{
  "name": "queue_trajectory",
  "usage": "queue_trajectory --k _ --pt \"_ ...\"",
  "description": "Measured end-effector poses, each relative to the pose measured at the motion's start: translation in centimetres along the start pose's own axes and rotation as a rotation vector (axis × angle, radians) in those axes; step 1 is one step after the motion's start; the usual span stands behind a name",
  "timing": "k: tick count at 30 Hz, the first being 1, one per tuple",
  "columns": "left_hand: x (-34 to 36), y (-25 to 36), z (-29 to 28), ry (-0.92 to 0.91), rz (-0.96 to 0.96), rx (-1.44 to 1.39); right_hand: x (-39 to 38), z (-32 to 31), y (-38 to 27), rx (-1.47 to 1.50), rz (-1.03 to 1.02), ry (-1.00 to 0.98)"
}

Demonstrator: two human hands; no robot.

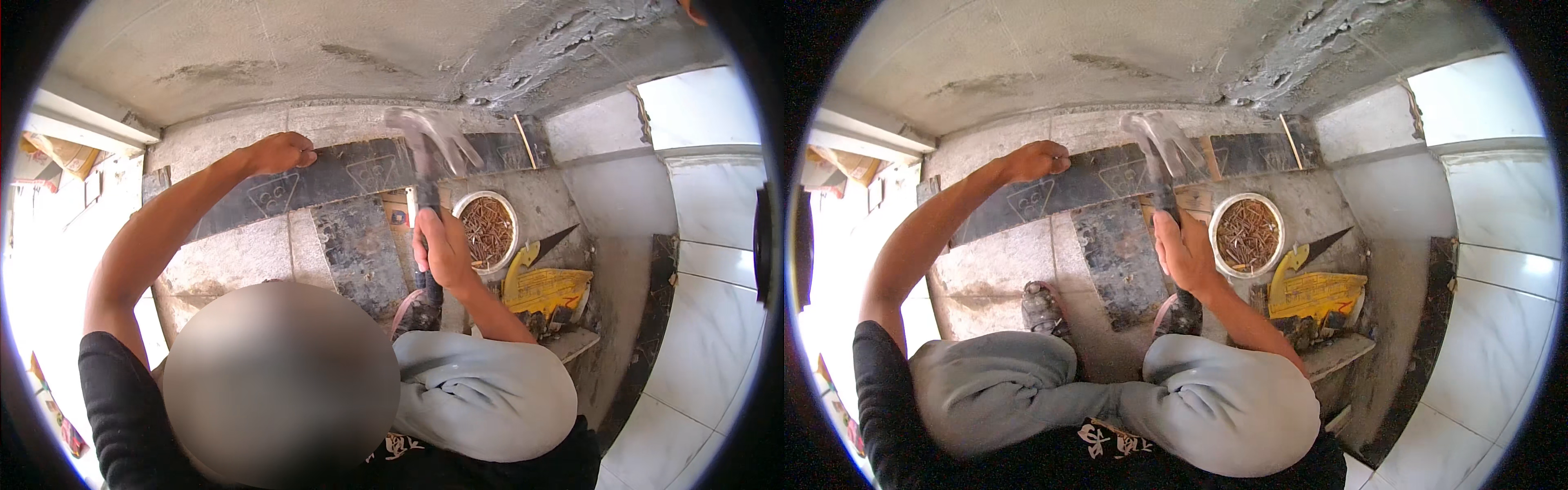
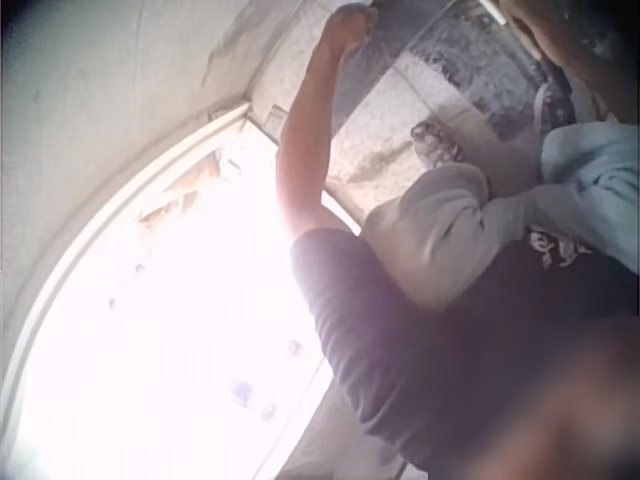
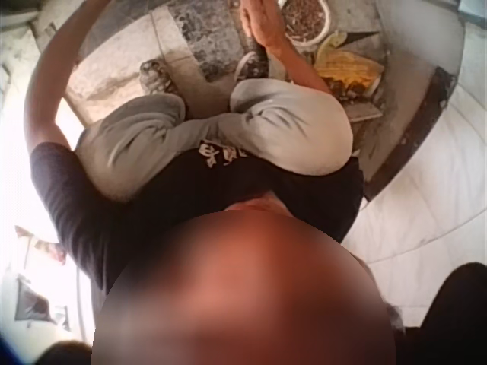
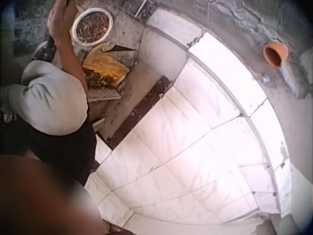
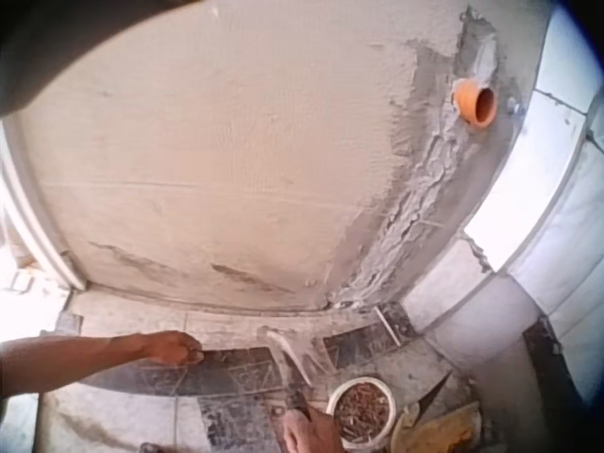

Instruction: Cutting a dark tile piece with a saw and fitting it into place at the base of a wall using a hammer.

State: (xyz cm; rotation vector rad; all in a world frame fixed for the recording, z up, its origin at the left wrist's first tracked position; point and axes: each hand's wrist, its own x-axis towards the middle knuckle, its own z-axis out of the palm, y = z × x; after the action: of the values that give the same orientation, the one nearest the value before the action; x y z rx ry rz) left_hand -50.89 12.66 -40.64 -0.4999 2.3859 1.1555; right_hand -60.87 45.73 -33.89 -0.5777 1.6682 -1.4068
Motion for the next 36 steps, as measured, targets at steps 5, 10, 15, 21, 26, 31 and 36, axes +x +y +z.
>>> queue_trajectory --k 5,10,15,21,26,31,36 --pt "0.4 1.2 0.0 0.045 0.216 0.133 1.5 1.1 3.6 -0.071 0.079 -0.129" --pt "-0.3 0.6 1.1 0.126 0.056 0.12 0.7 1.2 -0.7 0.092 0.246 -0.183" --pt "-1.0 0.5 0.4 0.101 0.057 0.155 -0.6 1.7 -0.8 0.219 -0.088 -0.014" --pt "-0.4 0.7 1.7 0.243 0.143 0.099 1.3 3.3 2.8 0.29 0.422 -0.247" --pt "-1.8 -1.1 1.3 0.21 0.176 0.088 -0.2 3.1 0.1 0.183 0.084 -0.161" --pt "-2.1 -0.9 1.1 0.19 0.137 0.059 1.7 4.5 3.4 0.442 0.324 -0.072" --pt "-3.4 -1.8 1.9 0.186 0.1 0.021 1.2 4.0 2.2 0.249 0.189 -0.072"
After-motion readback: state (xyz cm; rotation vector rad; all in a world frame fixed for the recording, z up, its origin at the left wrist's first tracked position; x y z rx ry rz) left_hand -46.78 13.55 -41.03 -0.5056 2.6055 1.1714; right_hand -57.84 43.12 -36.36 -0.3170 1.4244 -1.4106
